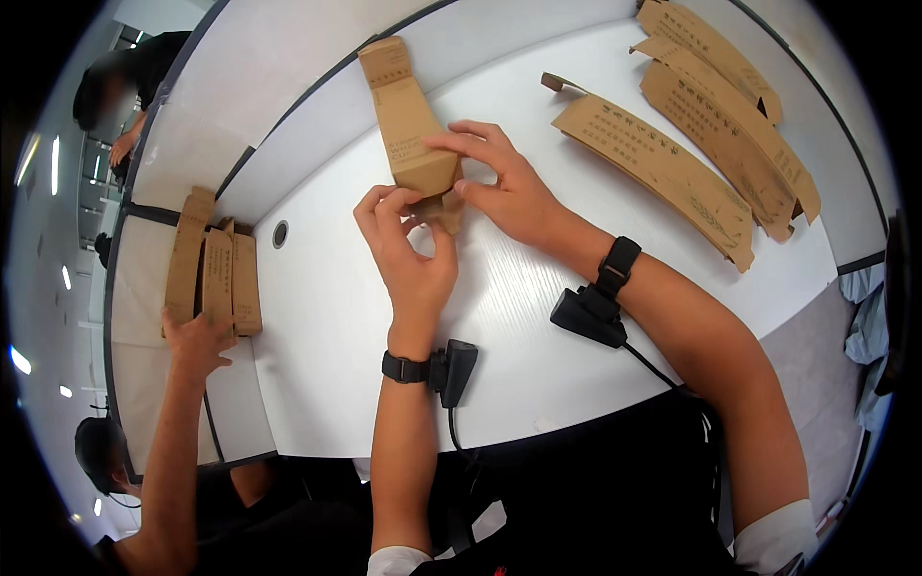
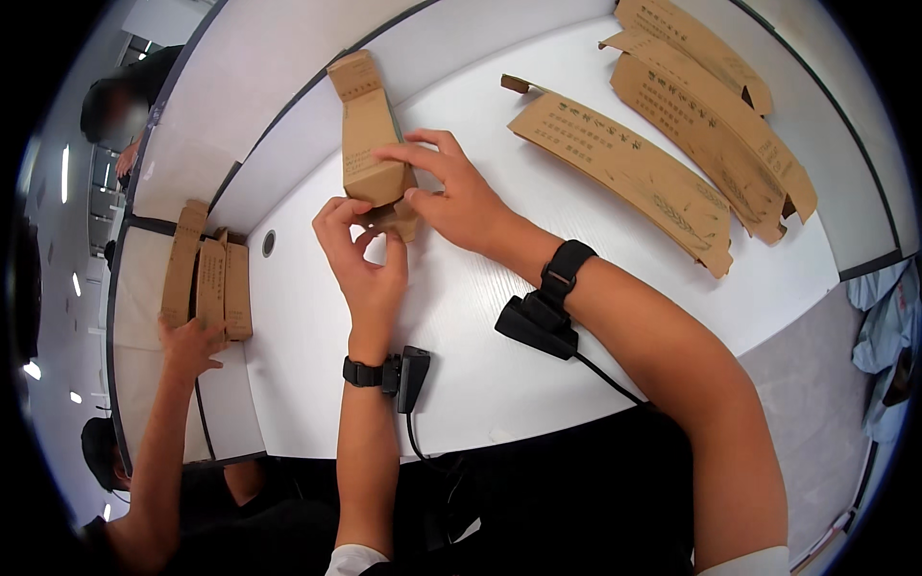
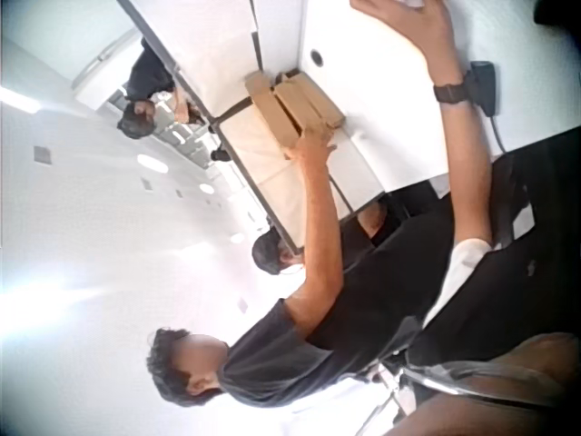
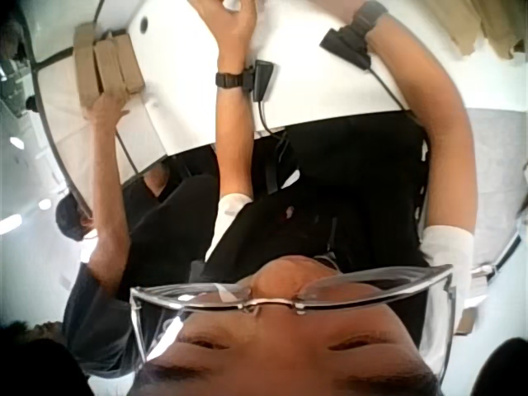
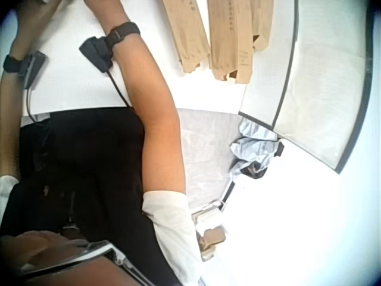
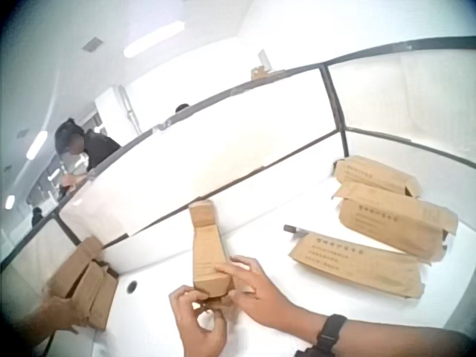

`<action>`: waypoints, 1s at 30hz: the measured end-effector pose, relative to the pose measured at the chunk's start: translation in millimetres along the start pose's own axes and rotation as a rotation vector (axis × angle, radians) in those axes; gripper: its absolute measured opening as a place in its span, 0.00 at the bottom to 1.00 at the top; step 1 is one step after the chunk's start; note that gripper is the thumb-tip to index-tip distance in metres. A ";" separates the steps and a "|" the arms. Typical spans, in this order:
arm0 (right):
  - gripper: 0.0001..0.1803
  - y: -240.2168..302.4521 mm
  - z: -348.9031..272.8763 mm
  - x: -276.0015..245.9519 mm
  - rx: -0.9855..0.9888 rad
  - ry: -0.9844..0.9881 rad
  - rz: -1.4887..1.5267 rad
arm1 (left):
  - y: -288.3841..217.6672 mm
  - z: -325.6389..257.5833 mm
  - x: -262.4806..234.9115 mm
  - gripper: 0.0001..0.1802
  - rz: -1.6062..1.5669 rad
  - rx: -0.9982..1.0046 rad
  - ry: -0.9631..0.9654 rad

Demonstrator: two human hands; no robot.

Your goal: The person folds and assembles multiple small cardboard product boxes by hand on a white desk, placing the finished boxes to the side.

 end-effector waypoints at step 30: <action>0.27 12.6 -3.3 17.1 -0.077 0.037 -0.005 | 33.0 -8.4 -0.1 0.09 -0.238 -0.295 -0.090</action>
Point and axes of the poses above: each hand's wrist, its own z-axis towards the middle knuckle, its own x-axis out of the palm, y = z × x, the point moved 9 cm from there along z, towards the middle knuckle, and after that the axes turned 9 degrees about z, right-handed, at the moved point
